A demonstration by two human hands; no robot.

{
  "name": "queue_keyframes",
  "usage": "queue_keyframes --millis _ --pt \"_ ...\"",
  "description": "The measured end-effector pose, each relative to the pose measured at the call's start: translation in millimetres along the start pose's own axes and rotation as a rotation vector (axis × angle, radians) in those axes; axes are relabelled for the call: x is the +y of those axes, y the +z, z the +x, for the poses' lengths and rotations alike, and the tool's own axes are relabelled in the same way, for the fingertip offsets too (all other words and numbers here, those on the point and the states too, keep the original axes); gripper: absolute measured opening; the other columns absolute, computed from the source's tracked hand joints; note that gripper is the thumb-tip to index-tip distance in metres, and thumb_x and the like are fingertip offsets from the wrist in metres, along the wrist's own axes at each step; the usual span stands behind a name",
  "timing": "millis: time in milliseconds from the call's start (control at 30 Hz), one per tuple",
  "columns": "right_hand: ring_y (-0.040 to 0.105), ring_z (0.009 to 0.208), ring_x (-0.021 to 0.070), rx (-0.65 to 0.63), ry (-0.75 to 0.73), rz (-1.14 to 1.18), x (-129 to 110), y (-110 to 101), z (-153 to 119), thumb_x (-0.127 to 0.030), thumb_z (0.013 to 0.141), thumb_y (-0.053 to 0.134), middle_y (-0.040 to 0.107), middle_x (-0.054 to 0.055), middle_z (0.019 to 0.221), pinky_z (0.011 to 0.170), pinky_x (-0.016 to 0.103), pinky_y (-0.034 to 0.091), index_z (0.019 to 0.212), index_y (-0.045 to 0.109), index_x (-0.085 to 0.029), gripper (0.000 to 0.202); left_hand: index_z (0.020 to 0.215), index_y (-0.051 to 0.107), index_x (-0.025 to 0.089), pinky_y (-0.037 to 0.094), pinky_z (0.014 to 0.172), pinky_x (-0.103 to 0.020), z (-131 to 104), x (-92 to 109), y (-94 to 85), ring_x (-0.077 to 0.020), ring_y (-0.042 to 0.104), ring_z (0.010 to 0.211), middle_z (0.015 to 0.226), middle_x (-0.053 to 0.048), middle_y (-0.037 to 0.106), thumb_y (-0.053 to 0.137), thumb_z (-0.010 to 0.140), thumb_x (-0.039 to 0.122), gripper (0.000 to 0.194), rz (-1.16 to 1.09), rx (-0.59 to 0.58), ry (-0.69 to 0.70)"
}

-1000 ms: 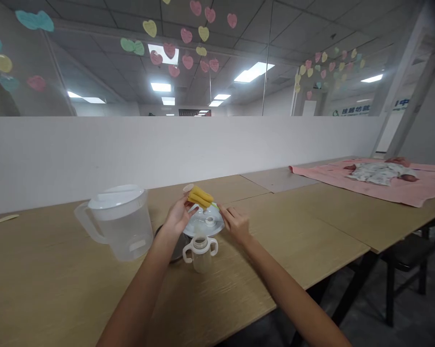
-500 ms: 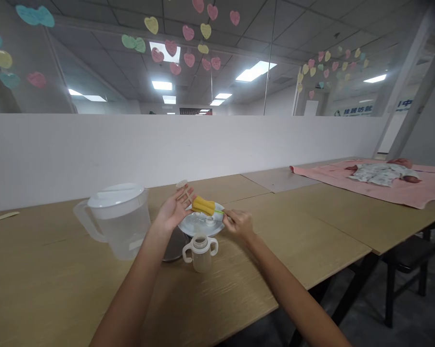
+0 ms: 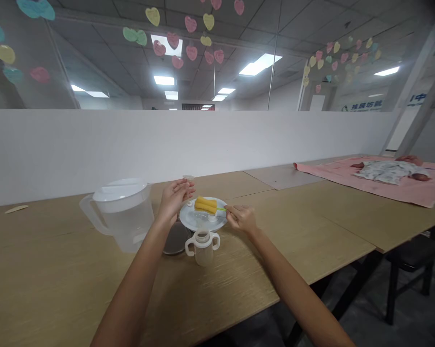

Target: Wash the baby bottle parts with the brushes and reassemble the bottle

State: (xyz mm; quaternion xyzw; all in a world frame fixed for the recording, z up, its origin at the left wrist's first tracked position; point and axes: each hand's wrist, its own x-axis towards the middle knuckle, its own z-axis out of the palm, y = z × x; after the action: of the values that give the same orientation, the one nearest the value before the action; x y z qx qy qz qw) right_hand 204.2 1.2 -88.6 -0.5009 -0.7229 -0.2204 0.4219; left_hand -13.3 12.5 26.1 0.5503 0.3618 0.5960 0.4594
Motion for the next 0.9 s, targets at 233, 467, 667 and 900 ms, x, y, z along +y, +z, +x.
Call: queue_keyframes --millis 233,467,667,900 --pt "0.058 0.062 0.0134 -0.047 0.182 0.004 0.4 -2.6 1.7 -0.029 0.086 0.037 0.068 0.005 0.071 0.059 0.022 0.032 0.089 0.069 -0.018 0.034 0.074 0.061 0.017 0.039 0.091 -0.043 6.4 -19.5 -40.8 -0.0298 0.058 0.097 0.081 -0.012 0.066 0.052 0.072 0.009 0.012 1.14 0.08 0.09" --pt "0.058 0.063 0.0141 -0.055 0.328 -0.035 1.0 2.2 2.7 -0.033 0.087 0.036 0.068 0.005 0.075 0.058 0.022 0.03 0.11 0.061 -0.019 0.036 0.05 0.055 0.014 0.038 0.087 -0.052 10.4 -61.4 -55.5 -0.0391 0.057 0.1 0.071 -0.018 0.064 0.053 0.071 0.012 0.021 1.182 0.039 -0.027" --pt "0.058 0.064 0.0144 -0.05 0.359 -0.053 -0.1 5.4 3.3 -0.031 0.087 0.037 0.067 0.005 0.072 0.058 0.022 0.029 0.114 0.058 -0.018 0.036 0.054 0.061 0.013 0.041 0.084 -0.05 11.6 -60.4 -60.3 -0.0396 0.058 0.097 0.071 -0.021 0.065 0.058 0.071 0.018 0.018 1.261 0.004 -0.032" --pt "0.056 0.059 0.0132 0.08 0.302 -0.017 1.7 8.7 2.2 -0.023 0.083 0.038 0.068 0.005 0.074 0.056 0.023 0.029 0.102 0.062 -0.016 0.031 0.096 0.068 0.017 0.042 0.089 -0.033 5.3 -36.0 -24.8 -0.0239 0.059 0.099 0.104 -0.013 0.066 0.044 0.084 0.025 0.028 1.366 -0.168 0.158"
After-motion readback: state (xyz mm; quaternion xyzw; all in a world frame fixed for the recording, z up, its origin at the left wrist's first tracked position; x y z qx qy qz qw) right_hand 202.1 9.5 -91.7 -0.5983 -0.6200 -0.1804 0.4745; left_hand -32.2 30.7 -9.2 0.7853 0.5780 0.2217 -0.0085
